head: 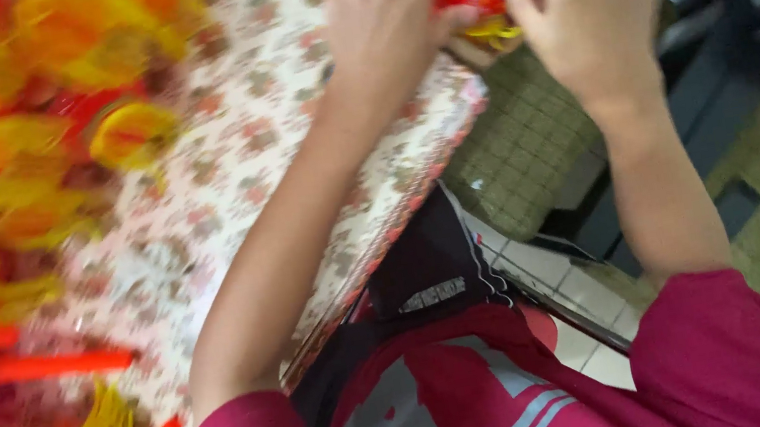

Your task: Assembling and cleaning decorative plastic lanterns by attaching handles and wiping surfaces.

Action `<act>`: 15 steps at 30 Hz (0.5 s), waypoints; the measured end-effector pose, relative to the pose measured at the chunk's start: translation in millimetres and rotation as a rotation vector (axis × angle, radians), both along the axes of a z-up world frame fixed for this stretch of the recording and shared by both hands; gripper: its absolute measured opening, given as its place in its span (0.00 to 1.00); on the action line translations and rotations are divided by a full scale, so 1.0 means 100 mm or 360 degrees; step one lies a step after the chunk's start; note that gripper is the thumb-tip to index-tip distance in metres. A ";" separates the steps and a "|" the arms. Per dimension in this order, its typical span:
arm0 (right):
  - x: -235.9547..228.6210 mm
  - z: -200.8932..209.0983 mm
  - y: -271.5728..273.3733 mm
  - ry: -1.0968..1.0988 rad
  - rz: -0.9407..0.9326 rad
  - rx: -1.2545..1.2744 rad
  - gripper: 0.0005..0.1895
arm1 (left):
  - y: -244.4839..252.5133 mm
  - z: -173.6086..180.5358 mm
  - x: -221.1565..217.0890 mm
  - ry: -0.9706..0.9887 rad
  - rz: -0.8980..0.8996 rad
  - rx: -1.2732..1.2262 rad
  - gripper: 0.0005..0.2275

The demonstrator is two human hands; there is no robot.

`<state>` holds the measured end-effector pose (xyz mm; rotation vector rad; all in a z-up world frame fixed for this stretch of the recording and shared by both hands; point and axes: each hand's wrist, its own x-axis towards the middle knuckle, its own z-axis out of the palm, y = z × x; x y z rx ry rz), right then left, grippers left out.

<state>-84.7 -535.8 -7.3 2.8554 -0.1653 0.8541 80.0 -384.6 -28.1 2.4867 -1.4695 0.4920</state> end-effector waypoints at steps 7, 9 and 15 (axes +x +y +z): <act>0.25 0.42 0.67 -0.0202 0.0194 -0.0108 0.15 | 0.87 0.46 0.07 -0.0061 -0.0018 -0.0028 0.21; 0.49 0.46 0.98 -0.0163 0.0437 0.0006 0.13 | 1.34 0.81 0.02 0.0209 0.0122 0.0103 0.20; 1.00 0.61 2.11 -0.0019 0.1236 0.0031 0.09 | 2.68 1.10 -0.43 0.0395 0.0604 0.0232 0.32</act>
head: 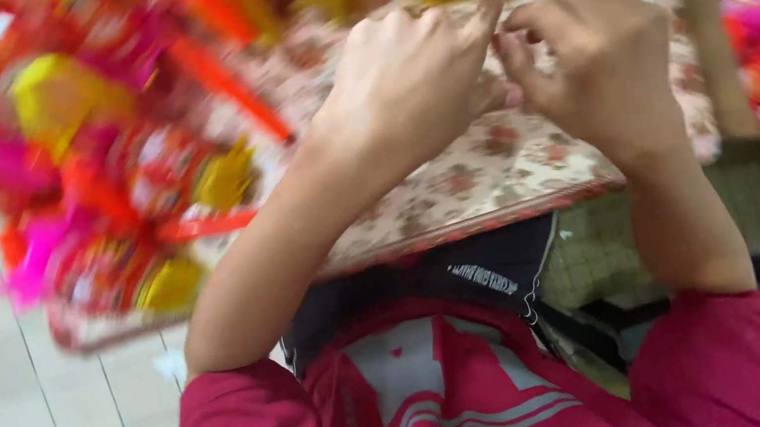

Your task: Assembling and cleaning decorative plastic lanterns by attaching handles and wiping surfaces.

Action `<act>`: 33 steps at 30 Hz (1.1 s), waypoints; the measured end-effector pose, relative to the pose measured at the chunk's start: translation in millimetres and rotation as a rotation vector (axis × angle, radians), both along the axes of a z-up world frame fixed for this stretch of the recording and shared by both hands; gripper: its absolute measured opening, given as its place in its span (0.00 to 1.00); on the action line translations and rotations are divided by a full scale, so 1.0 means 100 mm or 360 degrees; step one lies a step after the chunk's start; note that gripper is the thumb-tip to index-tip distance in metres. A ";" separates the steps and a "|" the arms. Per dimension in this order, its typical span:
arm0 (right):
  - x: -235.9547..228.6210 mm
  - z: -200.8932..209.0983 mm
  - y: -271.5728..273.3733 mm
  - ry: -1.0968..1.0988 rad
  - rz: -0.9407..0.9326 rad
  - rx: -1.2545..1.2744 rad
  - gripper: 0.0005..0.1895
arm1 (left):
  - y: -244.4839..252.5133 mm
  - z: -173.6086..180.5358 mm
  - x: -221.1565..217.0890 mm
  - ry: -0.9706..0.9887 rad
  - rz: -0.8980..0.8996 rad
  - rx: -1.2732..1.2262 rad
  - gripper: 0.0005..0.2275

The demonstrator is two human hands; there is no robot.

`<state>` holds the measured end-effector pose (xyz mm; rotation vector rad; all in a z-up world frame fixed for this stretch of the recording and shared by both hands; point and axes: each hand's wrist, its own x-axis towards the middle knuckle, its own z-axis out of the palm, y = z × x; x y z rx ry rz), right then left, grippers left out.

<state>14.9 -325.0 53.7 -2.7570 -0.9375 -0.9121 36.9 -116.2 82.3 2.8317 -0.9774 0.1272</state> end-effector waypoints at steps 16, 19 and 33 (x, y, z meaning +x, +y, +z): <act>0.10 -0.28 2.15 0.0278 0.0977 0.0046 0.23 | 2.31 -0.19 -1.62 -0.0905 0.1157 -0.0097 0.07; 0.10 -0.43 2.35 0.0511 0.0877 0.0088 0.42 | 2.42 -0.30 -1.60 -0.0801 0.1248 0.0018 0.17; 0.12 -0.51 2.45 0.0543 0.0991 0.0322 0.33 | 2.39 -0.42 -1.27 -0.0777 0.1298 -0.0002 0.19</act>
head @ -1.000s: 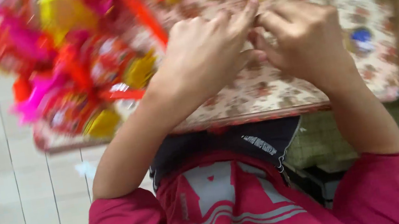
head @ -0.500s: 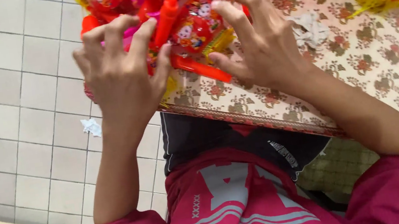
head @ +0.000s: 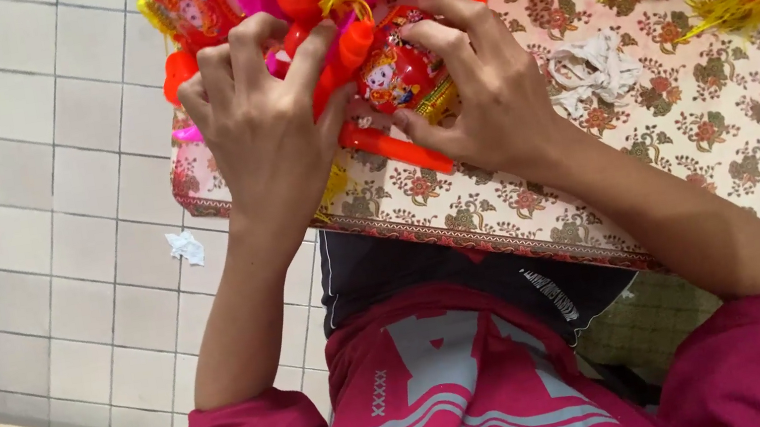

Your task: Assembling and cleaning decorative plastic lanterns by attaching handles and wiping surfaces.

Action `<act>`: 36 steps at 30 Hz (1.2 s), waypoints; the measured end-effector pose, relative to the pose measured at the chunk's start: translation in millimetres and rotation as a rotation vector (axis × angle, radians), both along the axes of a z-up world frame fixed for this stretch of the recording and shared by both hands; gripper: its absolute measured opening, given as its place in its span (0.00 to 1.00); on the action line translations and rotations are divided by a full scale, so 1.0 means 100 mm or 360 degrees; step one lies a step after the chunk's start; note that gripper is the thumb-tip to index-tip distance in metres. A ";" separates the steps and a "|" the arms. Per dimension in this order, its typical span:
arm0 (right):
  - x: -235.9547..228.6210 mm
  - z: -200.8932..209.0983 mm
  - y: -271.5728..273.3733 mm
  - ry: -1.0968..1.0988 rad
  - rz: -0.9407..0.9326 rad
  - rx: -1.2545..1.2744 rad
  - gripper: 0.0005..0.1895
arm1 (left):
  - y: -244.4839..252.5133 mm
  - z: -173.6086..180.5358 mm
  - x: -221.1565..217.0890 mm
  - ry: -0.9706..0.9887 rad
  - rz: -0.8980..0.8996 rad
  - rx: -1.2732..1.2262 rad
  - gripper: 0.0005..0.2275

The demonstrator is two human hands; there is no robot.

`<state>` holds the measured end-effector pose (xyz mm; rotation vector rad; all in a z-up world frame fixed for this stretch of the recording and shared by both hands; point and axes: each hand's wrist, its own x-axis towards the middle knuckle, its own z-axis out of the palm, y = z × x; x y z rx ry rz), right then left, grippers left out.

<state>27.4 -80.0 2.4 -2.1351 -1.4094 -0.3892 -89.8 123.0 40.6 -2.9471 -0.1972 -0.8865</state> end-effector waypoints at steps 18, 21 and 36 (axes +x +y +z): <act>0.19 0.21 -0.20 0.0517 0.0168 0.0021 0.37 | -0.05 -0.01 0.05 0.0043 -0.0222 -0.0096 0.26; 0.17 0.27 -0.24 0.0507 0.0196 0.0000 0.35 | -0.11 -0.02 0.08 0.0042 -0.0197 -0.0011 0.28; 0.26 0.11 -0.54 0.0519 0.0214 0.0539 0.25 | -0.18 0.26 0.10 0.0241 -0.0542 -0.1293 0.15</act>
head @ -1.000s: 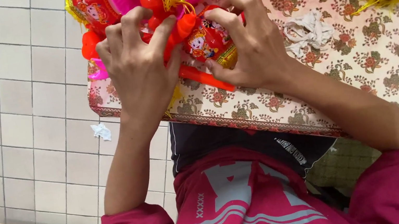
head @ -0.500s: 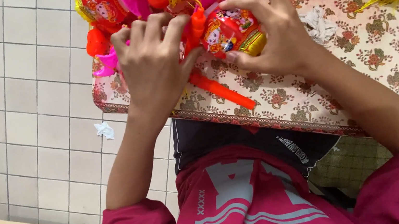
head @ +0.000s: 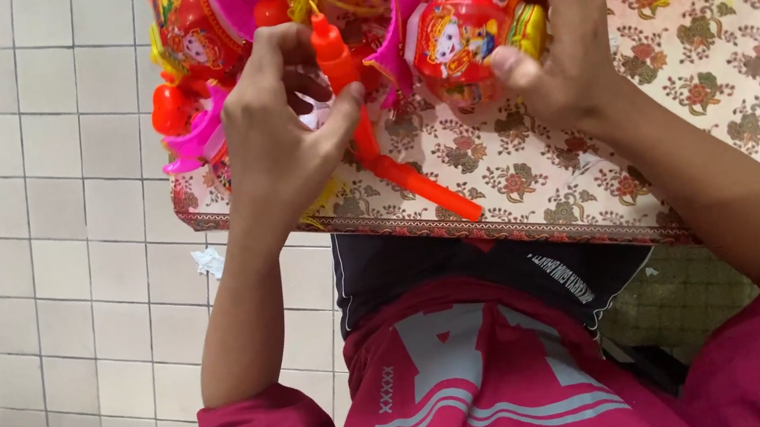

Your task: Assembling and cleaning decorative plastic lanterns by attaching handles and wiping surfaces.

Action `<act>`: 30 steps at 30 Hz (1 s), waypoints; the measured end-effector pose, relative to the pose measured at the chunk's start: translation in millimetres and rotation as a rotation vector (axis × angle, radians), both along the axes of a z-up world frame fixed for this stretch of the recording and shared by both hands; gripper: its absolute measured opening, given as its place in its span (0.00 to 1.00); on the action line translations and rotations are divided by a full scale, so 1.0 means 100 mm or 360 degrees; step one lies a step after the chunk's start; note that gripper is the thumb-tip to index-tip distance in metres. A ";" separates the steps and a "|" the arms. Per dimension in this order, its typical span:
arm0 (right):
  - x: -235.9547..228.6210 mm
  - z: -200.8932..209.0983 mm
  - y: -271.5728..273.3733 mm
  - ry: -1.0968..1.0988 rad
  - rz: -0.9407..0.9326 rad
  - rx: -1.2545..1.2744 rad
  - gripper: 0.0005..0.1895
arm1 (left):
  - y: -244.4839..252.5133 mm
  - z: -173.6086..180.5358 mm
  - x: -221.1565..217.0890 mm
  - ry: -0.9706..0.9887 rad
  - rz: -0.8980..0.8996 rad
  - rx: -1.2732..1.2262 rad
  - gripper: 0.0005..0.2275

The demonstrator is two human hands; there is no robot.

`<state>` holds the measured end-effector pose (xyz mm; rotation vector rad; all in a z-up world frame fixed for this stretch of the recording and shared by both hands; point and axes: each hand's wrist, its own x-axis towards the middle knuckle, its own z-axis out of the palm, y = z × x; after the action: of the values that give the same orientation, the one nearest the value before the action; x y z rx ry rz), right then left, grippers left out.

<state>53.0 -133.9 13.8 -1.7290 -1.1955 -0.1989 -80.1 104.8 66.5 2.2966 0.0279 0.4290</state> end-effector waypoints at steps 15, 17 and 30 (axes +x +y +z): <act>0.34 -0.25 -0.23 0.0220 0.0055 0.0591 0.21 | 0.07 -0.05 0.02 0.0051 0.0084 0.0425 0.15; 0.41 -0.26 -0.26 0.0116 0.0040 0.0617 0.22 | 0.08 -0.04 0.02 0.0092 0.0074 0.0364 0.15; 0.78 -0.32 -0.77 -0.0392 0.0040 0.0434 0.32 | -0.02 0.10 0.02 -0.0186 0.0131 0.0040 0.11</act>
<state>130.8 -210.9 -17.9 -1.4799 -1.2999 -0.5477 -77.6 102.9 76.1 2.2972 0.0591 0.6084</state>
